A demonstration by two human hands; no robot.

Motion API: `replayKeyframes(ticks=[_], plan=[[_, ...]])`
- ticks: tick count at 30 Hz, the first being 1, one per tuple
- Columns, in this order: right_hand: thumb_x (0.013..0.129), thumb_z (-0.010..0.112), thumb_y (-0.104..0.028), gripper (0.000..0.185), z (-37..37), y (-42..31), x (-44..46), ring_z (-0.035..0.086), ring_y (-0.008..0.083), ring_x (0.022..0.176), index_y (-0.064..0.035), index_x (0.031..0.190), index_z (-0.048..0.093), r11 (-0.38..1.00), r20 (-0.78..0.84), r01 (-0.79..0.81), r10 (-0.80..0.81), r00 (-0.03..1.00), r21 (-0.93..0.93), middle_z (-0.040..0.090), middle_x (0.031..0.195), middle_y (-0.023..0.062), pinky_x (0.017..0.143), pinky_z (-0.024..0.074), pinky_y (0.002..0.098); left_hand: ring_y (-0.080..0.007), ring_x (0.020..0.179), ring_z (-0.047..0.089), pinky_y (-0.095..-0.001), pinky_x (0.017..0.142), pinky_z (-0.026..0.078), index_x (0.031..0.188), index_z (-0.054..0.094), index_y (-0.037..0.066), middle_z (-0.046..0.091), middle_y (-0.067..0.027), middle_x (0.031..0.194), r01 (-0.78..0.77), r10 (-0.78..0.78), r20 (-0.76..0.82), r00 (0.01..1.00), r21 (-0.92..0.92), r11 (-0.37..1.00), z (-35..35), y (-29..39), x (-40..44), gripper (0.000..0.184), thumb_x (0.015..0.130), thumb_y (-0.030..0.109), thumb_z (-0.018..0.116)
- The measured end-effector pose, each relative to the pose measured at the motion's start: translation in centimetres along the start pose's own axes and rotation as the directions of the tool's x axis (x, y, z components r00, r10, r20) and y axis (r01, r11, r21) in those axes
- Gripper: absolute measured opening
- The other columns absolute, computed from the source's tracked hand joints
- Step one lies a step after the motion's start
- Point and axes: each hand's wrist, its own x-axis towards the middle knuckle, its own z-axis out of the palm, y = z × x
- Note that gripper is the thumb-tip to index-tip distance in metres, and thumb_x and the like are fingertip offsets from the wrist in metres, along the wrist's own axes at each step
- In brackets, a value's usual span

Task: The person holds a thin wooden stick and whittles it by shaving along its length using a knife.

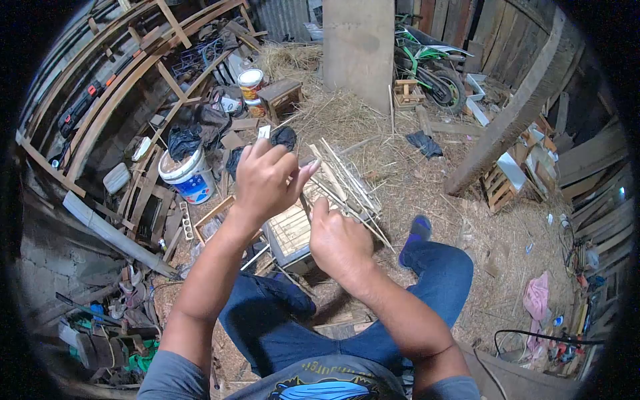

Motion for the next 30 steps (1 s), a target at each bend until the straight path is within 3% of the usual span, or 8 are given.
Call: replayKeyframes(ticks=[1, 5, 10, 19, 22, 25, 30], plan=[[0.087, 0.057, -0.005, 0.016, 0.0, 0.0, 0.0, 0.075, 0.0362, 0.069, 0.0037, 0.099, 0.05, 1.0, 0.017, 0.004, -0.004, 1.0, 0.0, 0.07, 0.074, 0.0214, 0.056, 0.0607, 0.0453, -0.0278, 0.071, 0.057, -0.0407, 0.066, 0.046, 0.07, 0.064, 0.007, 0.059, -0.0069, 0.069, -0.053, 0.052, 0.031, 0.998, 0.05, 0.997, -0.3, 0.2, -0.2, 0.027, 0.086, 0.025, 0.077], [0.087, 0.056, -0.004, 0.017, 0.1, -0.3, 0.1, 0.075, 0.0378, 0.072, 0.0039, 0.1, 0.05, 0.999, 0.032, -0.018, 0.017, 0.999, 0.039, 0.071, 0.075, 0.023, 0.058, 0.0609, 0.0473, -0.0261, 0.063, 0.057, -0.0396, 0.058, 0.048, 0.069, 0.062, 0.008, 0.058, -0.0064, 0.067, -0.093, 0.098, 0.084, 0.992, -0.053, 0.994, -0.2, 0.2, -2.2, 0.024, 0.082, 0.019, 0.079], [0.087, 0.055, -0.004, 0.018, 1.9, -0.8, 0.6, 0.074, 0.0407, 0.073, 0.0036, 0.102, 0.05, 0.994, 0.065, -0.061, 0.055, 0.996, 0.089, 0.071, 0.077, 0.0257, 0.061, 0.0607, 0.05, -0.0309, 0.064, 0.062, -0.0425, 0.061, 0.051, 0.069, 0.062, 0.004, 0.061, -0.0114, 0.066, 0.016, -0.008, 0.091, 0.996, -0.084, 0.996, 0.2, -0.2, -3.4, 0.022, 0.082, 0.013, 0.078], [0.09, 0.051, -0.004, 0.016, 3.7, -0.8, 0.9, 0.074, 0.0432, 0.077, 0.0035, 0.103, 0.049, 0.987, 0.111, -0.097, 0.083, 0.99, 0.13, 0.071, 0.08, 0.0285, 0.064, 0.0599, 0.0518, -0.0332, 0.065, 0.065, -0.0438, 0.061, 0.052, 0.074, 0.065, 0.003, 0.063, -0.0144, 0.066, 0.126, -0.114, 0.115, 0.987, -0.103, 0.987, 0.2, -0.3, -3.8, 0.021, 0.085, 0.017, 0.078], [0.09, 0.049, -0.005, 0.019, 3.0, -0.9, 1.0, 0.072, 0.0468, 0.082, 0.0055, 0.106, 0.049, 0.974, 0.168, -0.162, 0.135, 0.977, 0.16, 0.07, 0.083, 0.0318, 0.073, 0.0582, 0.0558, -0.0343, 0.067, 0.067, -0.0443, 0.063, 0.053, 0.076, 0.066, 0.003, 0.065, -0.0161, 0.068, 0.159, -0.142, 0.135, 0.981, -0.122, 0.98, 0.0, -0.4, -3.7, 0.021, 0.085, 0.017, 0.078], [0.086, 0.052, -0.003, 0.022, 4.9, -0.3, 0.8, 0.07, 0.0497, 0.076, 0.0073, 0.105, 0.051, 0.947, 0.116, -0.171, 0.144, 0.983, 0.272, 0.068, 0.076, 0.0324, 0.07, 0.0559, 0.0596, -0.035, 0.07, 0.069, -0.0447, 0.064, 0.054, 0.078, 0.067, 0.002, 0.067, -0.0172, 0.07, 0.199, -0.177, 0.165, 0.97, -0.126, 0.972, -0.2, 0.0, -3.8, 0.019, 0.086, 0.016, 0.076], [0.087, 0.049, -0.003, 0.024, 6.9, 0.0, -0.6, 0.07, 0.0492, 0.074, 0.0071, 0.109, 0.049, 0.981, 0.116, -0.118, 0.101, 0.988, 0.152, 0.068, 0.077, 0.0307, 0.065, 0.0567, 0.0576, -0.0355, 0.07, 0.069, -0.0449, 0.065, 0.054, 0.08, 0.067, 0.002, 0.067, -0.0171, 0.071, 0.172, -0.15, 0.15, 0.977, -0.146, 0.974, -0.4, -0.1, -4.0, 0.017, 0.086, 0.015, 0.076]])
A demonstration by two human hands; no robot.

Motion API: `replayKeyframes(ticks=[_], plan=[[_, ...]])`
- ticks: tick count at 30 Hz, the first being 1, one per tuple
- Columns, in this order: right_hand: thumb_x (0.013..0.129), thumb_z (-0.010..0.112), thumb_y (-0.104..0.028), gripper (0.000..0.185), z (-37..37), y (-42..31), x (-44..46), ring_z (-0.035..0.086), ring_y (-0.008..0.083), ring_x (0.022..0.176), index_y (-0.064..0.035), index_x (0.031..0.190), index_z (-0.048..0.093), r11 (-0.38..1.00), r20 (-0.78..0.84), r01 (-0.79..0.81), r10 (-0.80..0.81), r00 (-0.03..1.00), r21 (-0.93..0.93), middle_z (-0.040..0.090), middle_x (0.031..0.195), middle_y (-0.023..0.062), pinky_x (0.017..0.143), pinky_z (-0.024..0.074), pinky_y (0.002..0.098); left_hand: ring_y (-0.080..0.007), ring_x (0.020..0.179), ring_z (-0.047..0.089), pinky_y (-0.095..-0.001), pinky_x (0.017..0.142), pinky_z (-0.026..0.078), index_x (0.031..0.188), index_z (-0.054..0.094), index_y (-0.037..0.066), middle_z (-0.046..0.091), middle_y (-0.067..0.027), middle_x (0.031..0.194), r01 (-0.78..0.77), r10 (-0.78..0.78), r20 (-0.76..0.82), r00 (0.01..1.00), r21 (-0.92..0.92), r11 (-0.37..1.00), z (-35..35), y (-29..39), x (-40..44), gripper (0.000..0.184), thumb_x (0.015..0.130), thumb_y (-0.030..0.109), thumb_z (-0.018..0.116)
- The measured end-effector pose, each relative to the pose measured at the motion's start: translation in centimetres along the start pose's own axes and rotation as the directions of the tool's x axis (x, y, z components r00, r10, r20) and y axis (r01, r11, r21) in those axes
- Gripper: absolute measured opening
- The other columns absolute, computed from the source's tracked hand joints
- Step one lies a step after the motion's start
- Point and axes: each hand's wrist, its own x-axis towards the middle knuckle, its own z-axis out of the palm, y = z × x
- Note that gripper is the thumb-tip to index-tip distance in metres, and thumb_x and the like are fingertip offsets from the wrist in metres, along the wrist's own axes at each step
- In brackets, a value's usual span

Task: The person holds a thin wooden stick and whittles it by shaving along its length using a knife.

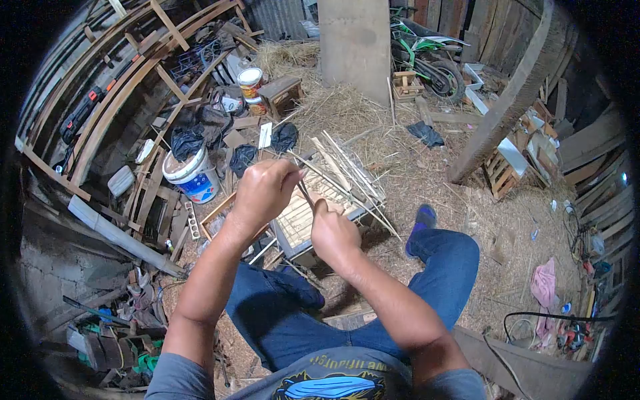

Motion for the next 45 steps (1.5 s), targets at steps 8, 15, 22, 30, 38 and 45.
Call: replayKeyframes(ticks=[8, 15, 22, 30, 38, 45], plan=[[0.096, 0.044, -0.009, 0.027, 3.4, 1.3, 1.1, 0.072, 0.0465, 0.077, 0.009, 0.114, 0.053, 0.998, 0.009, -0.046, 0.046, 0.999, 0.046, 0.07, 0.082, 0.0295, 0.066, 0.058, 0.0547, -0.035, 0.069, 0.068, -0.044, 0.064, 0.054, 0.078, 0.066, 0.002, 0.067, -0.0168, 0.072, -0.026, 0.026, 0.023, 0.999, -0.032, 0.999, -0.1, -0.8, 0.1, 0.016, 0.086, 0.012, 0.076], [0.093, 0.047, -0.009, 0.028, 5.8, 3.0, 2.6, 0.069, 0.0511, 0.081, 0.0116, 0.11, 0.055, 0.965, -0.008, 0.066, -0.067, 0.998, 0.255, 0.068, 0.082, 0.0331, 0.071, 0.0553, 0.058, -0.0349, 0.067, 0.068, -0.0442, 0.062, 0.053, 0.078, 0.065, 0.002, 0.066, -0.0167, 0.071, -0.033, 0.032, -0.023, 0.999, -0.03, 0.999, -0.4, -1.4, 0.1, 0.017, 0.085, 0.013, 0.076], [0.109, 0.019, -0.044, 0.075, 10.0, 4.0, 2.1, 0.068, 0.0485, 0.101, 0.0058, 0.093, 0.073, 0.932, 0.192, -0.351, 0.329, 0.925, 0.092, 0.07, 0.096, 0.0331, 0.091, 0.0539, 0.0524, -0.0351, 0.07, 0.067, -0.0444, 0.064, 0.053, 0.079, 0.066, 0.002, 0.067, -0.0156, 0.073, -0.06, 0.062, 0.034, 0.998, -0.057, 0.997, -0.1, -1.3, -0.1, 0.016, 0.085, 0.012, 0.076], [0.109, 0.021, -0.039, 0.068, 13.3, 7.2, 4.7, 0.066, 0.05, 0.105, 0.006, 0.1, 0.071, 0.963, 0.184, -0.133, 0.09, 0.979, 0.234, 0.071, 0.099, 0.031, 0.092, 0.0542, 0.0513, -0.0369, 0.071, 0.067, -0.0473, 0.065, 0.054, 0.076, 0.061, 0.002, 0.065, -0.0172, 0.072, -0.041, 0.042, 0.042, 0.998, -0.018, 0.999, -0.3, -2.6, 0.5, 0.022, 0.088, 0.017, 0.072], [0.097, 0.054, -0.015, 0.043, 11.9, 5.7, 1.7, 0.073, 0.0262, 0.103, -0.0012, 0.138, 0.052, 0.953, 0.253, 0.004, 0.076, 0.965, -0.303, 0.067, 0.13, 0.0163, 0.081, 0.0606, 0.0346, -0.0329, 0.064, 0.067, -0.043, 0.059, 0.053, 0.079, 0.064, 0.004, 0.065, -0.0139, 0.071, -0.073, 0.074, 0.006, 0.997, -0.08, 0.994, 0.3, -0.8, -0.3, 0.017, 0.087, 0.014, 0.076], [0.095, 0.052, -0.012, 0.03, 16.5, 8.6, 1.5, 0.075, 0.0294, 0.087, -0.0041, 0.124, 0.056, 0.968, 0.041, 0.048, -0.039, 0.998, -0.247, 0.069, 0.121, 0.015, 0.074, 0.0614, 0.0396, -0.0314, 0.064, 0.067, -0.042, 0.058, 0.053, 0.08, 0.065, 0.005, 0.064, -0.0125, 0.07, -0.115, 0.116, 0.007, 0.993, -0.077, 0.99, -0.2, -0.2, -0.8, 0.015, 0.084, 0.015, 0.076]])
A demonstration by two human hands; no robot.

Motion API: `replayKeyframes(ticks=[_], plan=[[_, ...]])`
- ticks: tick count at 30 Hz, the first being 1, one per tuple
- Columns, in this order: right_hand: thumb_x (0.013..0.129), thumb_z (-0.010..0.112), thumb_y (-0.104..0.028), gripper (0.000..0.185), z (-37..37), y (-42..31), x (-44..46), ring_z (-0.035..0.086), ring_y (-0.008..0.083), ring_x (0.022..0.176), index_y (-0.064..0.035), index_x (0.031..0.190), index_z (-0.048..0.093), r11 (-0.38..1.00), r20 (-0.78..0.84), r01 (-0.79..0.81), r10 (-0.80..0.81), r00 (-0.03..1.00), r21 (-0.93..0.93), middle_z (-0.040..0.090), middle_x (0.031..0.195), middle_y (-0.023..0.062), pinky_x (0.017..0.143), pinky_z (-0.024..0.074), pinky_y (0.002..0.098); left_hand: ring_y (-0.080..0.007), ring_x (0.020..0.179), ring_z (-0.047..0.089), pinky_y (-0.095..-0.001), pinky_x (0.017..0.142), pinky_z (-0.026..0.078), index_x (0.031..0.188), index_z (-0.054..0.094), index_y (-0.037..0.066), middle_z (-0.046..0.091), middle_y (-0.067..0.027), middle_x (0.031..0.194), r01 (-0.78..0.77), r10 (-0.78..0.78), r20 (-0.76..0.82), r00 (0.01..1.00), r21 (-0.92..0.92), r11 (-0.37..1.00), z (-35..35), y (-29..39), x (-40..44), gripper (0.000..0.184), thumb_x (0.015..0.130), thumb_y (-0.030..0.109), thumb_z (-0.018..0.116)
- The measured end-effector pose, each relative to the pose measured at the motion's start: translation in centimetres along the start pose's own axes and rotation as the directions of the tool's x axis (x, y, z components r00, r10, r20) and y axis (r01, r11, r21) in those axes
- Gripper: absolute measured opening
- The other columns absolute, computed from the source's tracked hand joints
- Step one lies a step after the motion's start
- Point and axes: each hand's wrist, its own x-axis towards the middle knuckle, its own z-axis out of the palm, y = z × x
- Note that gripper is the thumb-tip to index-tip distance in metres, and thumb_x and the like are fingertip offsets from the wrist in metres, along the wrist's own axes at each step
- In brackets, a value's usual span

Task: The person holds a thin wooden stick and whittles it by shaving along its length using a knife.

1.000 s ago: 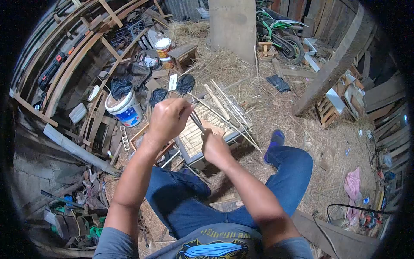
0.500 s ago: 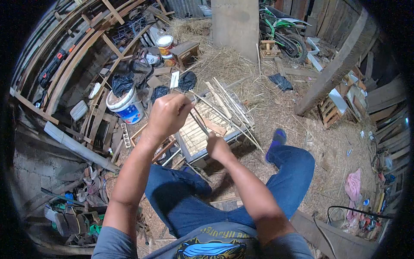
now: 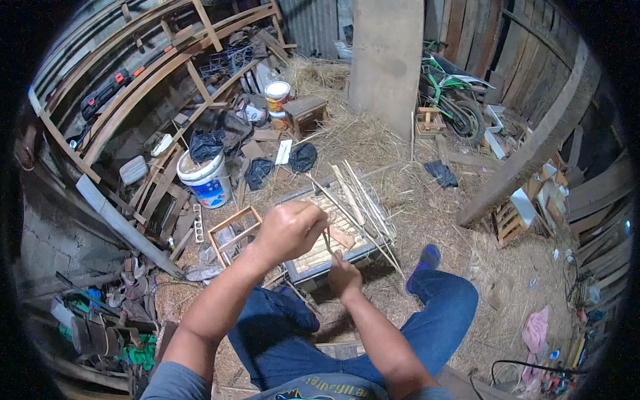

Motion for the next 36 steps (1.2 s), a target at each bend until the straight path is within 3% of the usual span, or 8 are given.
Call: replayKeyframes(ticks=[4, 18, 20, 24, 26, 30, 33, 36], plan=[[0.094, 0.052, -0.011, 0.026, 3.3, 1.0, 0.6, 0.075, 0.0327, 0.077, -0.0029, 0.118, 0.058, 0.997, -0.224, 0.078, -0.072, 0.972, 0.02, 0.073, 0.101, 0.0146, 0.067, 0.0618, 0.0415, -0.0309, 0.065, 0.067, -0.0413, 0.058, 0.054, 0.08, 0.066, 0.005, 0.065, -0.0119, 0.071, 0.021, -0.021, 0.028, 0.999, -0.015, 1.0, 0.0, 0.0, 0.0, 0.014, 0.084, 0.014, 0.075], [0.099, 0.048, -0.021, 0.03, 7.6, 3.3, 1.3, 0.071, 0.0486, 0.084, -0.0016, 0.122, 0.053, 0.923, 0.066, -0.013, -0.014, 0.998, 0.384, 0.071, 0.093, 0.0255, 0.081, 0.0577, 0.0563, -0.0291, 0.06, 0.065, -0.0403, 0.056, 0.053, 0.079, 0.064, 0.004, 0.062, -0.0108, 0.067, -0.005, 0.006, 0.005, 1.0, -0.049, 0.999, -0.4, -2.5, 0.8, 0.014, 0.084, 0.011, 0.076], [0.101, 0.049, -0.022, 0.023, 8.4, 3.6, 0.8, 0.067, 0.0537, 0.083, -0.0019, 0.112, 0.052, 0.893, 0.217, -0.283, 0.216, 0.952, 0.349, 0.069, 0.086, 0.031, 0.075, 0.0543, 0.0622, -0.029, 0.06, 0.064, -0.0402, 0.055, 0.052, 0.079, 0.064, 0.004, 0.062, -0.0106, 0.067, -0.01, 0.01, -0.006, 1.0, -0.053, 0.999, -0.6, -3.1, 1.0, 0.014, 0.084, 0.01, 0.076], [0.101, 0.052, -0.028, 0.028, 4.9, 2.0, 0.2, 0.067, 0.0528, 0.084, -0.005, 0.116, 0.05, 0.901, 0.254, -0.33, 0.261, 0.931, 0.282, 0.068, 0.081, 0.0319, 0.076, 0.053, 0.0626, -0.0286, 0.06, 0.064, -0.04, 0.055, 0.051, 0.081, 0.065, 0.004, 0.061, -0.0097, 0.067, -0.012, 0.005, -0.076, 0.997, -0.088, 0.996, -0.3, -3.7, 0.5, 0.013, 0.083, 0.008, 0.077], [0.104, 0.048, -0.037, 0.036, 1.8, 1.8, -0.4, 0.07, 0.0498, 0.086, -0.0062, 0.122, 0.052, 0.914, 0.294, -0.339, 0.269, 0.917, 0.222, 0.071, 0.085, 0.0295, 0.077, 0.0551, 0.0594, -0.0281, 0.062, 0.065, -0.0391, 0.056, 0.052, 0.082, 0.065, 0.005, 0.063, -0.0096, 0.07, 0.013, -0.018, -0.055, 0.998, -0.095, 0.995, -0.5, -3.9, 0.2, 0.013, 0.082, 0.006, 0.078], [0.098, 0.066, -0.036, 0.034, 0.6, 4.0, -2.8, 0.069, 0.0374, 0.066, -0.003, 0.089, 0.062, 0.884, 0.049, -0.262, 0.264, 0.963, 0.388, 0.069, 0.072, 0.0184, 0.062, 0.0512, 0.0507, -0.0266, 0.065, 0.068, -0.0368, 0.057, 0.053, 0.085, 0.068, 0.005, 0.067, -0.0095, 0.074, 0.045, -0.052, -0.083, 0.995, -0.089, 0.995, -0.8, -4.4, -0.5, 0.012, 0.083, 0.007, 0.079], [0.086, 0.082, -0.011, 0.021, -1.1, 2.9, -1.2, 0.05, 0.006, 0.063, -0.0008, 0.1, 0.07, 0.454, -0.122, -0.062, 0.364, 0.923, 0.889, 0.058, 0.066, -0.0047, 0.056, 0.0425, 0.0259, -0.025, 0.065, 0.068, -0.0359, 0.057, 0.053, 0.086, 0.07, 0.004, 0.067, -0.0086, 0.074, 0.024, -0.036, -0.074, 0.997, -0.157, 0.987, -0.7, -4.4, -1.0, 0.013, 0.081, 0.007, 0.082], [0.088, 0.079, -0.011, 0.021, 0.1, 1.8, 3.1, 0.052, 0.0064, 0.064, 0.0005, 0.104, 0.072, 0.291, -0.046, -0.049, 0.311, 0.949, 0.955, 0.06, 0.072, -0.0055, 0.059, 0.0433, 0.0252, -0.0254, 0.066, 0.068, -0.036, 0.058, 0.054, 0.086, 0.07, 0.004, 0.068, -0.0092, 0.076, 0.049, -0.058, -0.05, 0.997, -0.169, 0.984, -0.6, -3.9, -1.1, 0.014, 0.08, 0.007, 0.082]])
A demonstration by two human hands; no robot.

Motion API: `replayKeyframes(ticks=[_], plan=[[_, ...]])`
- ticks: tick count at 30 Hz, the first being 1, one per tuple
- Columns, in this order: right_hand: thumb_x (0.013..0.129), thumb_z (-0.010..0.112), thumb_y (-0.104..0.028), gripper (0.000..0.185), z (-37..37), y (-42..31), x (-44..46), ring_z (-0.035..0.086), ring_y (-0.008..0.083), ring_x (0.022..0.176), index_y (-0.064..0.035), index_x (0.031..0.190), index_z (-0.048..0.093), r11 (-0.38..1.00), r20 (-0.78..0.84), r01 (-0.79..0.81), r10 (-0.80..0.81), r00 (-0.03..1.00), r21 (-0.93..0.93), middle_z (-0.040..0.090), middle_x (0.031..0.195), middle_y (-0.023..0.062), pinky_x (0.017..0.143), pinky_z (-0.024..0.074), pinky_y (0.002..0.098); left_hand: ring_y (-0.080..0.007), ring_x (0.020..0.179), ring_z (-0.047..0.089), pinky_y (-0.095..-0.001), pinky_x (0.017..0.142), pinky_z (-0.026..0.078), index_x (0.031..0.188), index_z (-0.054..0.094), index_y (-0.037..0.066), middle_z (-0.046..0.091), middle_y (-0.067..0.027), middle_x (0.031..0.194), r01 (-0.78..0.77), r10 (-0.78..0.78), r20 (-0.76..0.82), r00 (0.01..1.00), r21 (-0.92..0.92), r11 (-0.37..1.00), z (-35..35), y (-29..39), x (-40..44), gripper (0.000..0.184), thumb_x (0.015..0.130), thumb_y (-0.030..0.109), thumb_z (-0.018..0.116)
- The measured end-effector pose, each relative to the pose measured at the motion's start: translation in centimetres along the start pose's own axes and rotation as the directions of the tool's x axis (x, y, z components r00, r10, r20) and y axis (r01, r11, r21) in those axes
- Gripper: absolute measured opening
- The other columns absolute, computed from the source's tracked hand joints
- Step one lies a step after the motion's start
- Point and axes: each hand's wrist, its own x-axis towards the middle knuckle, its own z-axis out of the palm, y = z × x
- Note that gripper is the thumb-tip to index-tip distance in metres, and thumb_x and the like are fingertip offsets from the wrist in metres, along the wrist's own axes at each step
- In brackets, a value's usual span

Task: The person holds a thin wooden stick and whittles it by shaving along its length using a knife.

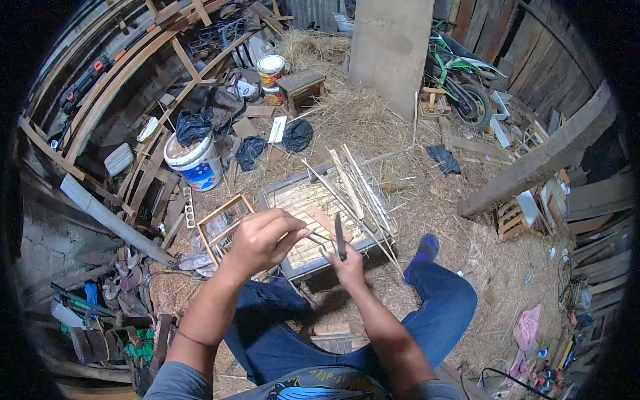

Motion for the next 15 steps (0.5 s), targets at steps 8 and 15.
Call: replayKeyframes(ticks=[8, 15], plan=[[0.092, 0.072, -0.004, 0.015, 0.1, 0.4, 3.3, 0.062, 0.0071, 0.073, 0.0025, 0.105, 0.074, 0.992, 0.091, 0.056, -0.067, 0.994, 0.112, 0.072, 0.084, 0.0023, 0.066, 0.0486, 0.0235, -0.0252, 0.076, 0.072, -0.0331, 0.066, 0.056, 0.1, 0.074, 0.003, 0.073, -0.012, 0.089, 0.14, -0.155, -0.095, 0.983, -0.154, 0.978, 0.8, -1.2, -1.8, 0.024, 0.079, 0.009, 0.085], [0.094, 0.073, -0.007, 0.009, -2.9, -6.1, 0.9, 0.057, 0.004, 0.07, 0.0017, 0.096, 0.074, 0.994, 0.045, 0.102, -0.1, 0.994, -0.033, 0.068, 0.079, -0.0021, 0.063, 0.0443, 0.022, -0.0233, 0.072, 0.072, -0.0318, 0.065, 0.057, 0.112, 0.073, -0.002, 0.073, -0.017, 0.085, 0.148, -0.161, -0.411, 0.898, -0.062, 0.987, 1.5, 0.6, -3.5, 0.033, 0.079, -0.006, 0.079]])
